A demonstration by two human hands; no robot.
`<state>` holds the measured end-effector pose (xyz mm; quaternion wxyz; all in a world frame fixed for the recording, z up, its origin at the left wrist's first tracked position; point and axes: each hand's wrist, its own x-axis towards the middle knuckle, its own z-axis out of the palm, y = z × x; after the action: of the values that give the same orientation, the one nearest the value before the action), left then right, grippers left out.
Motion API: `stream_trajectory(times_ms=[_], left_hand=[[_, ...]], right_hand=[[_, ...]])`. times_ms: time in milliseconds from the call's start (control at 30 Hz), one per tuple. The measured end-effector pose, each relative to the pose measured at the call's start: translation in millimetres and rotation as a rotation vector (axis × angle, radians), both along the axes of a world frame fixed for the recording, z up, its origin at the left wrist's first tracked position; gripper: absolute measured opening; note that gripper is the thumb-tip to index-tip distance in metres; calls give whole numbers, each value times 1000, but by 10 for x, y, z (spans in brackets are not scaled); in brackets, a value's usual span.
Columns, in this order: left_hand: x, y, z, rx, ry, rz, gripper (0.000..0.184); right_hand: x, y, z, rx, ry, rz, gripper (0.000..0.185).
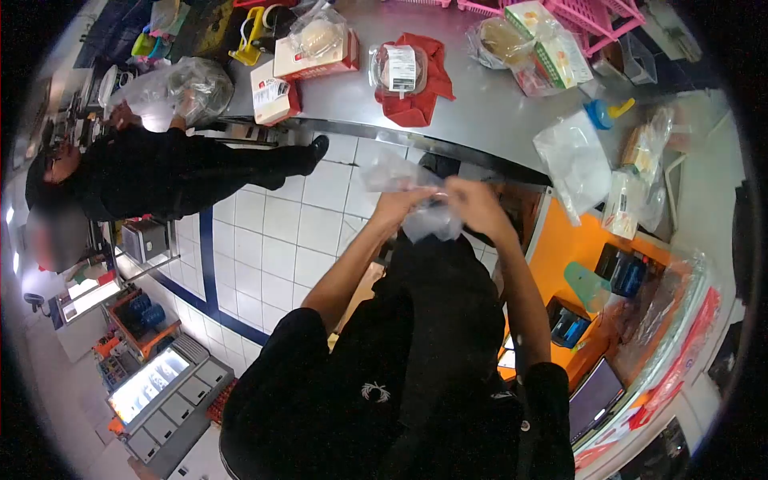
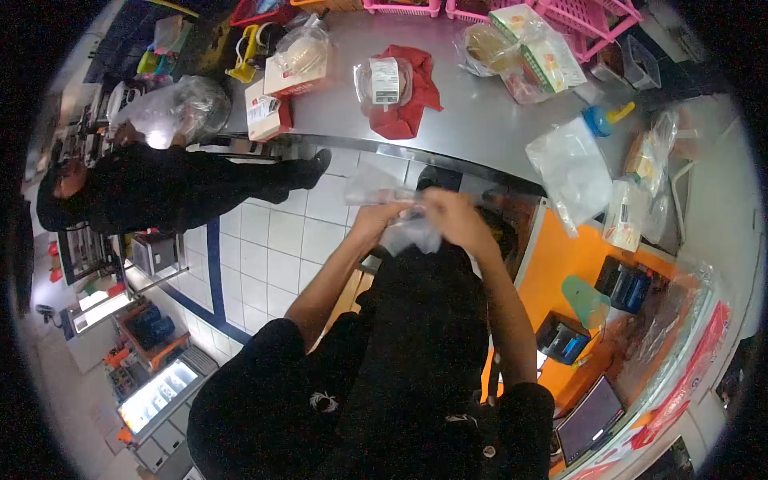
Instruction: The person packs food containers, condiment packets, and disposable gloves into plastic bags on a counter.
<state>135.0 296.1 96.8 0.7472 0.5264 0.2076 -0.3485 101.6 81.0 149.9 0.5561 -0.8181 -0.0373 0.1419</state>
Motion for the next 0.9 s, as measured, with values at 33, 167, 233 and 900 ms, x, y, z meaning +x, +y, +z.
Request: stream_trajectory(times_ms=[33, 167, 233, 900], left_hand=[[87, 120, -53, 147, -353, -170, 14], [274, 78, 63, 511, -863, -433, 24], [292, -244, 64, 316, -899, -395, 29], [230, -1685, 1284, 72, -1413, -321, 15]], right_hand=[[-29, -237, 56, -53, -6, -219, 25], [-243, -504, 267, 138, -140, -606, 15], [-324, -381, 334, -72, -76, -550, 18], [-320, -175, -5, -106, -205, -804, 24]])
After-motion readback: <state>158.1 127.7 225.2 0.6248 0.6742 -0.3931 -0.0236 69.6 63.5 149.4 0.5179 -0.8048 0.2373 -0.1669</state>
